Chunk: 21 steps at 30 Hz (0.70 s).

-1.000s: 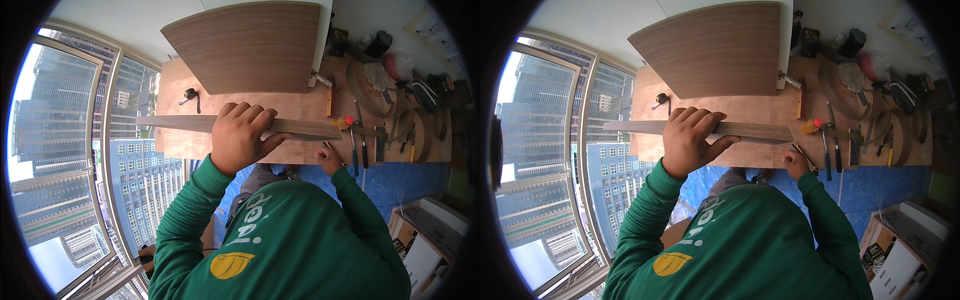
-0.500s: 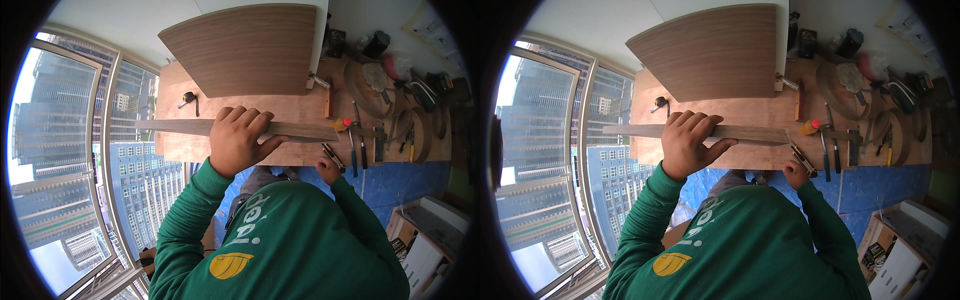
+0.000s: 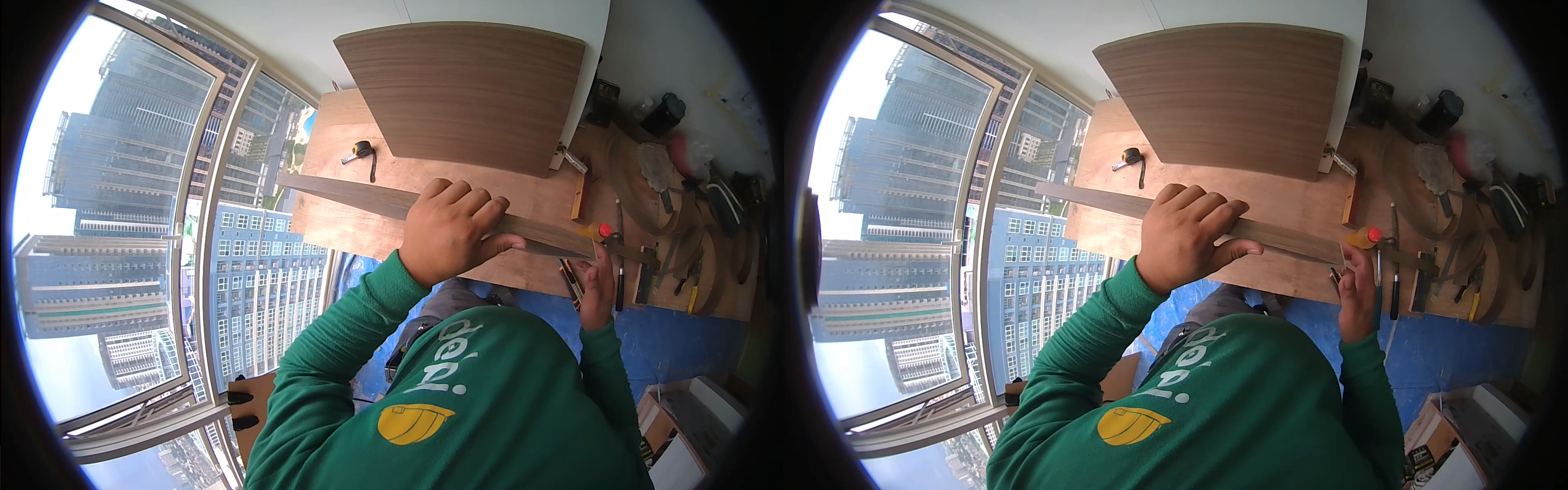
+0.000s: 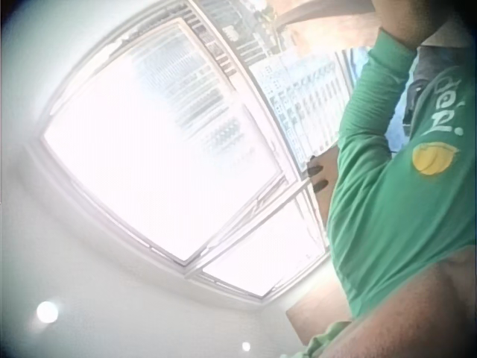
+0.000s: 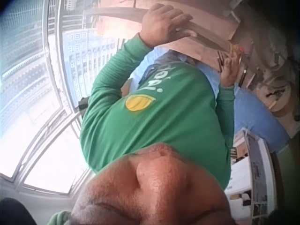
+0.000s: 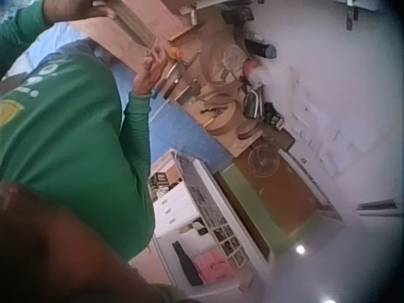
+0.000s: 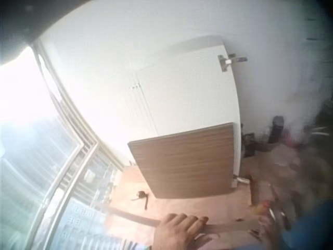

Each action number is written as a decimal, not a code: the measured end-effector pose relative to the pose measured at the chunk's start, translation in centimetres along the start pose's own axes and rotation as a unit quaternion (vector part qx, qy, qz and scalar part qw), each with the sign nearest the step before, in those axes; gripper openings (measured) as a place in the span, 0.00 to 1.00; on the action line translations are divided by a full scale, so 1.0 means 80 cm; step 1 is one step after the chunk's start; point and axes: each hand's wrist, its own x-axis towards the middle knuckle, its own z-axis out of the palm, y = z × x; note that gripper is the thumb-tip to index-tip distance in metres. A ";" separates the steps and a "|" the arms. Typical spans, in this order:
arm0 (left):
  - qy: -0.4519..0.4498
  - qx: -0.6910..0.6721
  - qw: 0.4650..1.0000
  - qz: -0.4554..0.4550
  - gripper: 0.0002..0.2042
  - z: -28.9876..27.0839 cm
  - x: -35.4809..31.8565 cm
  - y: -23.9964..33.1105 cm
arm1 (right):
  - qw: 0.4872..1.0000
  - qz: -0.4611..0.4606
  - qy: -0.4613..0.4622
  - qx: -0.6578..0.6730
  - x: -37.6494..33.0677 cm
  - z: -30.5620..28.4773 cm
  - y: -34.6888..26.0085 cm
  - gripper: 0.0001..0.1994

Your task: The person assembles a wooden cabinet by positioning a panel, applying glue, and tapping it into place with a hammer. They then use a wooden block to align and secure the panel edges.

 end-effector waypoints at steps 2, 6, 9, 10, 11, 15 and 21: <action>-0.002 -0.012 1.000 0.001 0.24 -0.002 -0.001 0.000 | 0.995 -0.095 -0.025 0.007 0.019 0.009 -0.046 0.33; 0.025 -0.014 1.000 0.004 0.24 -0.006 -0.006 -0.008 | 0.992 -0.077 -0.088 -0.045 0.041 0.024 -0.092 0.31; -0.006 0.018 0.999 -0.034 0.27 -0.025 -0.030 -0.041 | 0.983 -0.082 -0.116 -0.119 0.053 0.026 -0.095 0.27; -0.030 0.040 0.997 -0.052 0.27 -0.036 -0.042 -0.061 | 0.984 -0.078 -0.115 -0.110 0.053 0.025 -0.095 0.26; -0.043 0.059 0.995 -0.065 0.27 -0.048 -0.056 -0.082 | 0.984 -0.089 -0.120 -0.096 0.053 0.025 -0.095 0.25; 0.040 0.073 0.986 -0.144 0.20 -0.088 -0.115 -0.166 | 0.975 -0.114 -0.130 -0.137 0.046 0.021 -0.096 0.25; 0.303 -0.055 0.876 -0.371 0.17 -0.074 -0.197 -0.226 | 0.981 -0.071 -0.141 -0.110 0.026 0.023 -0.098 0.25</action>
